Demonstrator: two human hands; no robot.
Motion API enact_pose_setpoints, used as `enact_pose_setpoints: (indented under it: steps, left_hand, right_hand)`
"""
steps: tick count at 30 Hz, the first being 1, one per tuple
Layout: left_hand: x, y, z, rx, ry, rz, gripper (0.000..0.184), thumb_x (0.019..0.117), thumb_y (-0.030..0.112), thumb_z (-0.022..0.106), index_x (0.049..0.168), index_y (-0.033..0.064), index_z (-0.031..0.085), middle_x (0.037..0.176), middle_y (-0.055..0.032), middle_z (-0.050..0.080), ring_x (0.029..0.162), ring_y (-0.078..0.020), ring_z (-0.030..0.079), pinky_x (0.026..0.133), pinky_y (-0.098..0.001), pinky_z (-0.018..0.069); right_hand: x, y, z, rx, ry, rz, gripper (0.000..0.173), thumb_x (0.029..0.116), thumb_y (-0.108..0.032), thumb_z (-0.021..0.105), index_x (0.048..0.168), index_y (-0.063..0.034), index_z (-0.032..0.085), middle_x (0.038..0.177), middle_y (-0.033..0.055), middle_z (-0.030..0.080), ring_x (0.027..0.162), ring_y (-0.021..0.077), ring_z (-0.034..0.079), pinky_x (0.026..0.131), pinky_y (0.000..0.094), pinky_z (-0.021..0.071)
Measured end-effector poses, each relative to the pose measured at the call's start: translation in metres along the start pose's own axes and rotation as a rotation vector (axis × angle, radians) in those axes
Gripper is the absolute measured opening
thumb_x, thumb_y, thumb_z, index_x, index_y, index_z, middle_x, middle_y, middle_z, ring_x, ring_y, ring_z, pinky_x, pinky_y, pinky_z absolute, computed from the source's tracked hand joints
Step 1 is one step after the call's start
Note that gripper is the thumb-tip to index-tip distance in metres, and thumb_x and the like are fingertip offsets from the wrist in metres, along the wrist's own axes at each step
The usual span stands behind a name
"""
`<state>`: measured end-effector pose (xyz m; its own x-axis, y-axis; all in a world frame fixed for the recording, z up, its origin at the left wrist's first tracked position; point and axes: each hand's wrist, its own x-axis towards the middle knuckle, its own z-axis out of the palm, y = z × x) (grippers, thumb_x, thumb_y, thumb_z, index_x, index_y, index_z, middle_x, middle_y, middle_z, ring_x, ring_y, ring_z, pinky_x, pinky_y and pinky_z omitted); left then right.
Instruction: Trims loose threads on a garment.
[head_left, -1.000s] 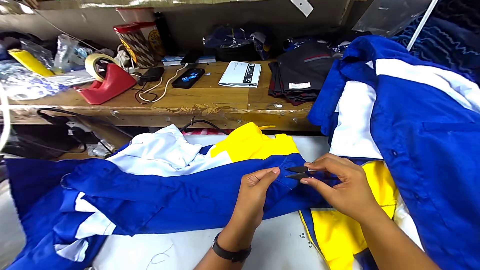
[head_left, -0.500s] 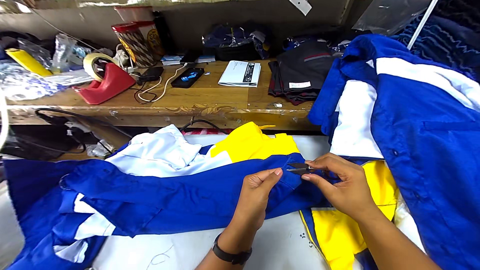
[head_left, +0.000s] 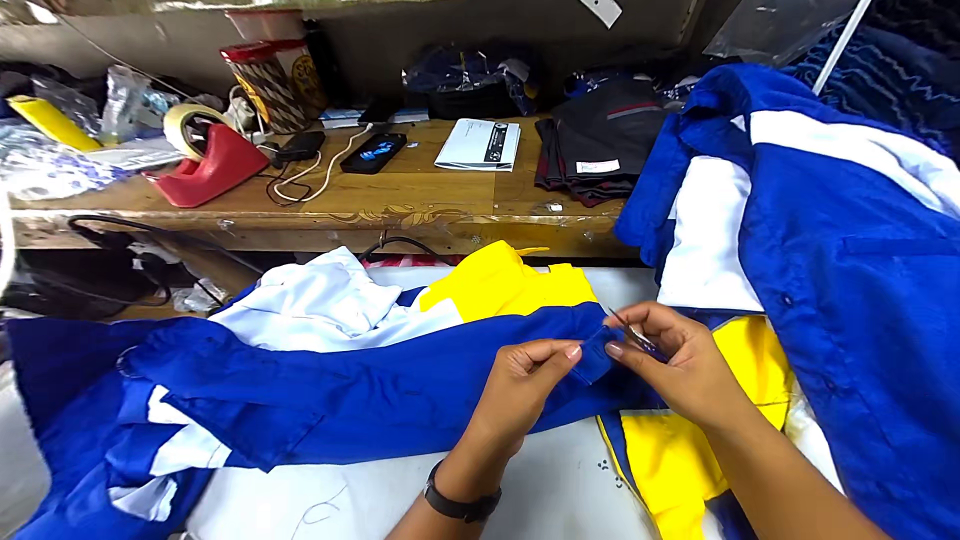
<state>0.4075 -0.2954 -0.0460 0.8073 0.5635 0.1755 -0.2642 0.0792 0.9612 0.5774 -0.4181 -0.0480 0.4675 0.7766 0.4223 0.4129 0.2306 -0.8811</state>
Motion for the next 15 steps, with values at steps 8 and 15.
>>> enact_pose_setpoints:
  steps: [8,15]
  left_hand:
    - [-0.005,-0.008,0.000,0.842,0.072,0.544,0.013,0.0943,0.018,0.070,0.099,0.0130,0.080,0.099,0.0025,0.076,0.093,-0.0056,0.071,0.083,-0.0280,0.0584]
    - [-0.062,-0.037,0.001,1.195,-0.258,0.541,0.013,0.0888,0.012,0.064,0.094,0.0165,0.075,0.095,0.0011,0.075,0.087,-0.0170,0.071,0.071,-0.0349,0.0564]
  right_hand:
    - [0.008,-0.005,-0.018,0.010,-0.046,-0.090,0.015,0.0859,-0.006,0.069,0.099,-0.0135,0.070,0.085,-0.0082,0.070,0.073,0.0005,0.065,0.068,0.0180,0.0564]
    - [-0.038,-0.053,-0.039,-0.194,0.108,-0.157,0.012,0.0895,-0.008,0.065,0.100,-0.0120,0.069,0.082,-0.0108,0.064,0.068,-0.0040,0.058,0.060,0.0112,0.0503]
